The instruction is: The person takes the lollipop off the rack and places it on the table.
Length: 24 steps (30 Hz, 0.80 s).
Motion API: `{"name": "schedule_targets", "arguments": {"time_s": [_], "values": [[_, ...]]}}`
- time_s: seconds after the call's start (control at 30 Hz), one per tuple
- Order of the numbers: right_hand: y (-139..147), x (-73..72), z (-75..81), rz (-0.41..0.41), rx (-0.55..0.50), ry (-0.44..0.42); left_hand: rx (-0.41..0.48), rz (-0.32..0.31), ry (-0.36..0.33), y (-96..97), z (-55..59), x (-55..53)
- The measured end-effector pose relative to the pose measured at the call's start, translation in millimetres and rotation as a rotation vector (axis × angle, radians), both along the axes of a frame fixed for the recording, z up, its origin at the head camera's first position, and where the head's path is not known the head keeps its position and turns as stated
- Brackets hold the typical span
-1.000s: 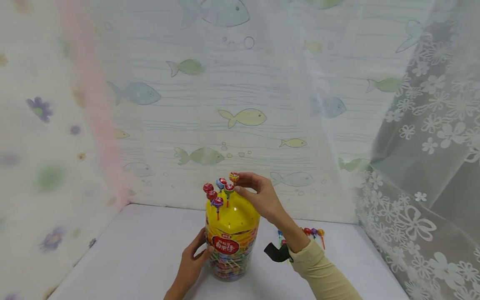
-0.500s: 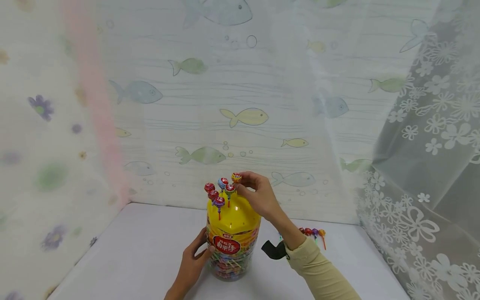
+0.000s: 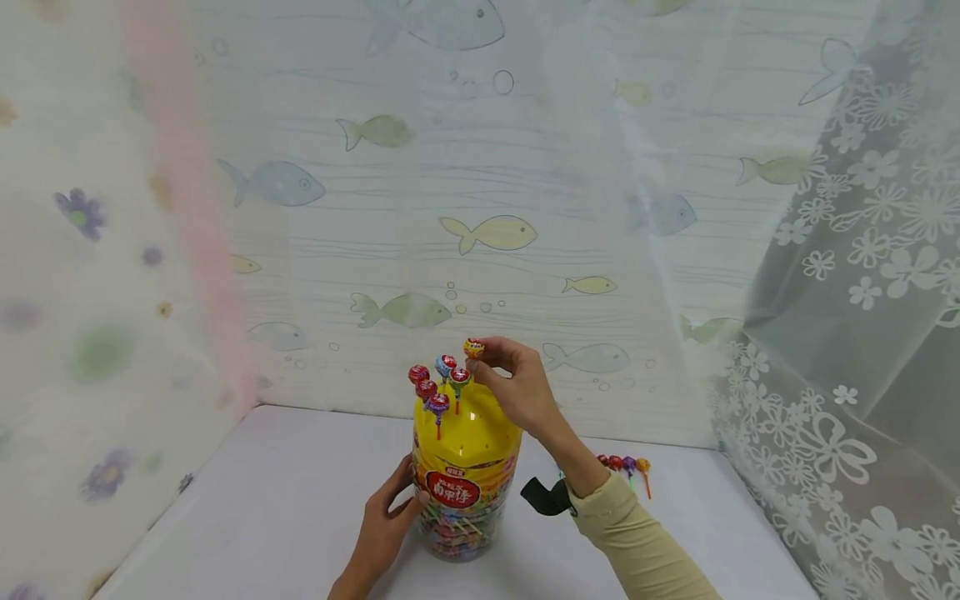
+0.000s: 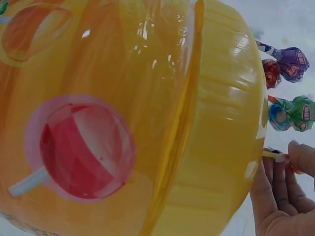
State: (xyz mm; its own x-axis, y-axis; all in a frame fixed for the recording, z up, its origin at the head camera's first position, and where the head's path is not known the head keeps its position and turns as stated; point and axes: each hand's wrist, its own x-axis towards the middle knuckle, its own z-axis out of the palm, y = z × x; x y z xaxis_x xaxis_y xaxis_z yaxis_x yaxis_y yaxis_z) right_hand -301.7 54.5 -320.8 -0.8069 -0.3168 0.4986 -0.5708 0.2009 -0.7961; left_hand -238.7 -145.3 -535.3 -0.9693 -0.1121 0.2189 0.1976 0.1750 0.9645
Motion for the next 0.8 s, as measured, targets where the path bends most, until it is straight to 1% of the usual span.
{"name": "schedule_targets", "arguments": {"time_s": [0.17,0.43,0.6,0.8], "values": [[2.6,0.5,0.4,-0.007,-0.029,0.016,0.004,-0.001,0.0,0.2,-0.1,0.2],[13.4,7.3,-2.2,-0.001,-0.072,0.043,0.004,0.0,-0.007,0.2,0.5,0.5],[25.0,12.2,-8.6,-0.01,-0.12,0.021,0.003,0.002,-0.006,0.2,0.3,0.7],[40.6,18.9,-19.6,-0.009,-0.174,0.023,-0.002,0.0,0.0,0.6,-0.4,0.7]]}}
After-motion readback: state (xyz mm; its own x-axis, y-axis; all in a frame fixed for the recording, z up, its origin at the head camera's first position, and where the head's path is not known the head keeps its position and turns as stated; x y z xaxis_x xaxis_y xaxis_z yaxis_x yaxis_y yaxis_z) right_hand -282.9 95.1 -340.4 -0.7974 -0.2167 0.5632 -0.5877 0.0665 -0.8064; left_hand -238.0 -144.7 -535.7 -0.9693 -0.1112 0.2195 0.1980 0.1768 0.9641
